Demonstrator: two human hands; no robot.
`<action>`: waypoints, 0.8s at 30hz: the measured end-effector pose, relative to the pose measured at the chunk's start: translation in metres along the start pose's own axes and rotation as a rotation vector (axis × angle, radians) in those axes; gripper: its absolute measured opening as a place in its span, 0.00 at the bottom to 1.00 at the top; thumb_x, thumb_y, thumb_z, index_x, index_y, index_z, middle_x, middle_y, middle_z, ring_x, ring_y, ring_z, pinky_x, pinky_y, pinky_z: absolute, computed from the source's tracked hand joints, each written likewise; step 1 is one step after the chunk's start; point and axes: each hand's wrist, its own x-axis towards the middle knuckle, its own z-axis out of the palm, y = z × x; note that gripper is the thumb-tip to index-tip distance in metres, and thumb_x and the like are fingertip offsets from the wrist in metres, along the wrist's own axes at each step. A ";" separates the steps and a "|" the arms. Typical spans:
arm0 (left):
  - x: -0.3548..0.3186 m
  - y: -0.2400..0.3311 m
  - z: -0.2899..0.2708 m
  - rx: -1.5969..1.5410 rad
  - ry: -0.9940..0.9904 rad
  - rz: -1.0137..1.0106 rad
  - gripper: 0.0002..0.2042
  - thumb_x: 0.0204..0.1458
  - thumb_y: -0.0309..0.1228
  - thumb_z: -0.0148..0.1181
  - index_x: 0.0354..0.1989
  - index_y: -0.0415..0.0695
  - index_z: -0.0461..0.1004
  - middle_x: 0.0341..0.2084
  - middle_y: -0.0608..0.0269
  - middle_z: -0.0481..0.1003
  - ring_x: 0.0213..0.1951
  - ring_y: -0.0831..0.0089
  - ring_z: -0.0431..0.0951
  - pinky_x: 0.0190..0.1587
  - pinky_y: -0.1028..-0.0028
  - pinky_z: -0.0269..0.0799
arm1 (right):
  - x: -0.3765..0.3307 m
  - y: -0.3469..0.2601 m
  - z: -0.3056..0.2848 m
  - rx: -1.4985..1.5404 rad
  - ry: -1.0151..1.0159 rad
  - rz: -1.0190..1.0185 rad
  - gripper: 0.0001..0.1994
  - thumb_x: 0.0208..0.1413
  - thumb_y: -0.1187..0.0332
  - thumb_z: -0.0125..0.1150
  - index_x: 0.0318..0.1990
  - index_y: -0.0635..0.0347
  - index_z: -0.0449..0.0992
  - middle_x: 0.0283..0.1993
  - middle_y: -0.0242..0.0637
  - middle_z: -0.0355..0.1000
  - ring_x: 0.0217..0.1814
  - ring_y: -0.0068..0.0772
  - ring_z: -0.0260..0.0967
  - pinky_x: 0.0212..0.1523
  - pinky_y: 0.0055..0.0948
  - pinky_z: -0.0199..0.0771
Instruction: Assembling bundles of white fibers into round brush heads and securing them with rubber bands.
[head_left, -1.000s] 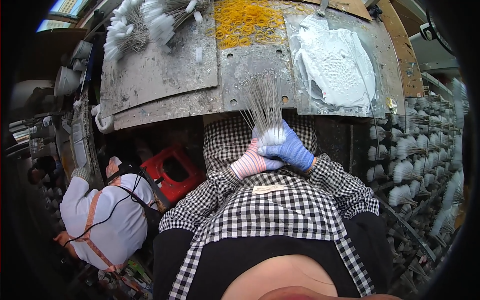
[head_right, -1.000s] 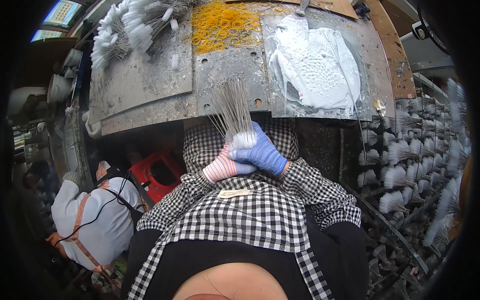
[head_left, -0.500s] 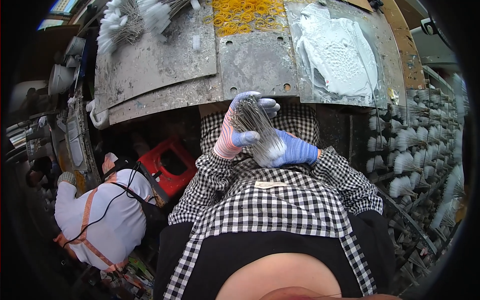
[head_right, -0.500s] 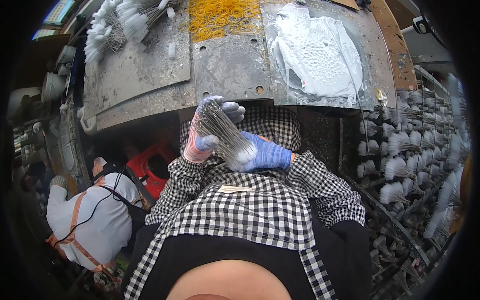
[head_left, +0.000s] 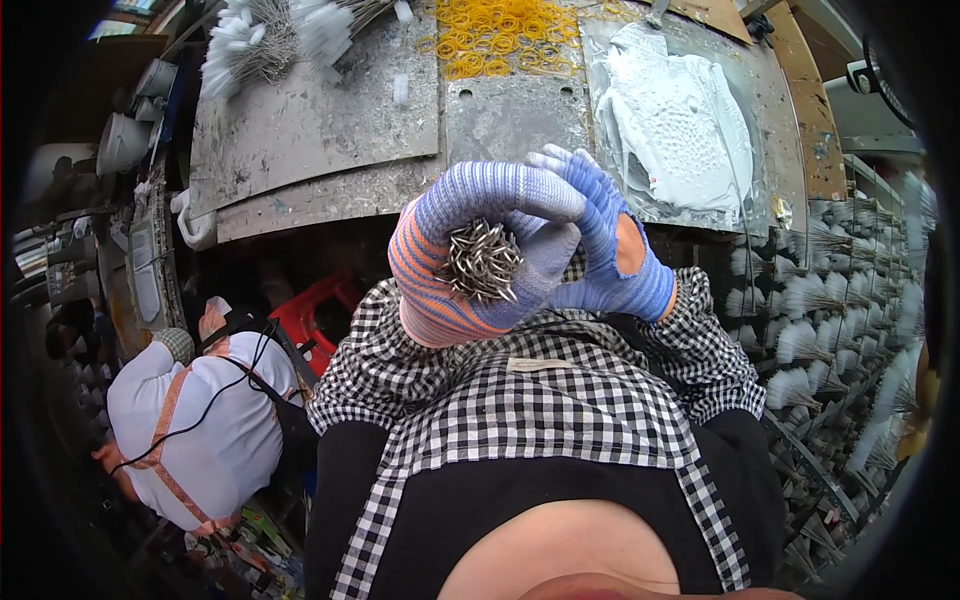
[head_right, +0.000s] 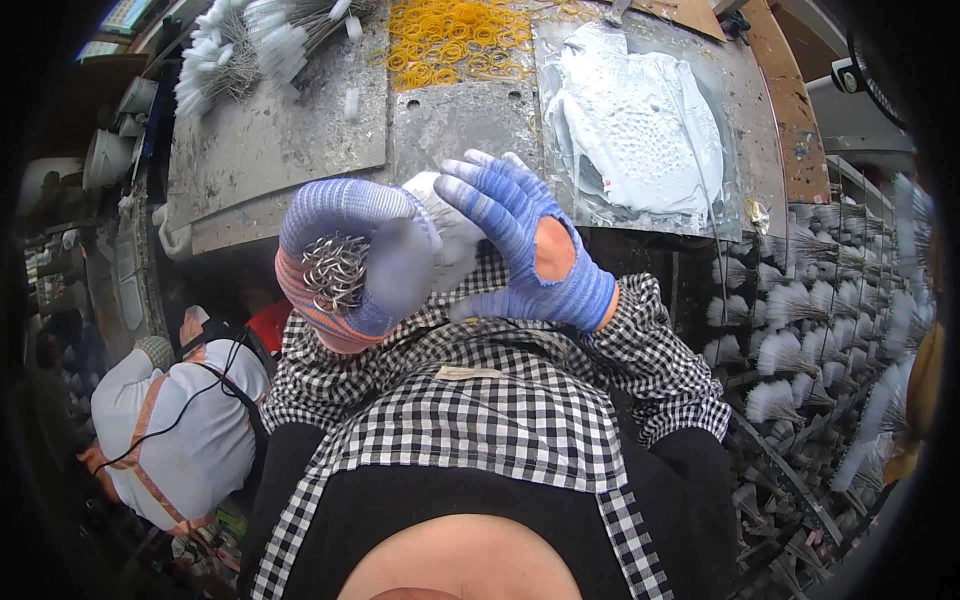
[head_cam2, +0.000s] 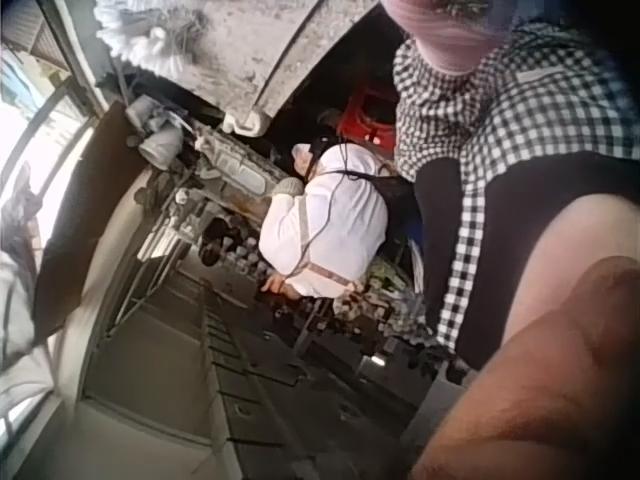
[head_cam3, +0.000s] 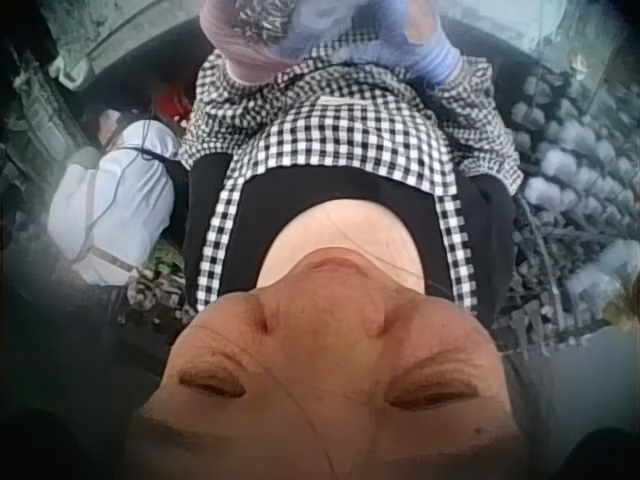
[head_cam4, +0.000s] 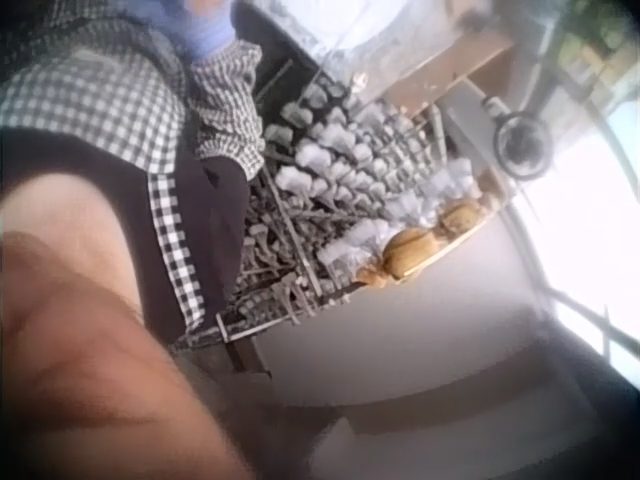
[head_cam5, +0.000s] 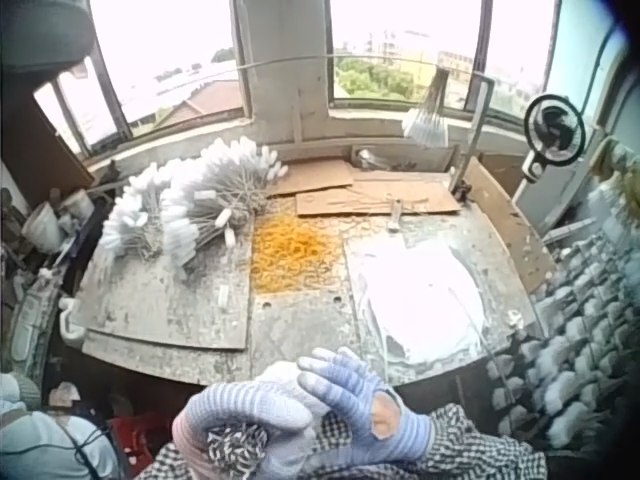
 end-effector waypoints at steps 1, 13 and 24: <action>0.006 -0.011 0.005 -0.039 0.033 0.113 0.12 0.47 0.16 0.68 0.41 0.38 0.78 0.36 0.59 0.81 0.39 0.76 0.80 0.43 0.75 0.77 | 0.009 0.015 0.017 -0.120 0.099 -0.018 0.54 0.34 0.48 0.81 0.71 0.60 0.61 0.70 0.49 0.62 0.74 0.55 0.57 0.72 0.50 0.55; 0.075 -0.109 0.006 -0.022 0.058 -0.082 0.08 0.54 0.24 0.69 0.41 0.40 0.79 0.32 0.68 0.81 0.35 0.84 0.78 0.40 0.79 0.75 | 0.029 0.090 0.088 -0.013 0.295 0.302 0.53 0.28 0.57 0.84 0.65 0.66 0.60 0.60 0.54 0.65 0.63 0.57 0.64 0.65 0.48 0.64; 0.084 -0.125 0.005 0.062 -0.036 -0.089 0.06 0.56 0.25 0.68 0.40 0.39 0.81 0.32 0.66 0.82 0.34 0.83 0.79 0.39 0.79 0.76 | 0.040 0.094 -0.027 -0.450 -0.269 0.332 0.39 0.49 0.54 0.72 0.65 0.66 0.64 0.60 0.54 0.69 0.64 0.52 0.67 0.66 0.43 0.67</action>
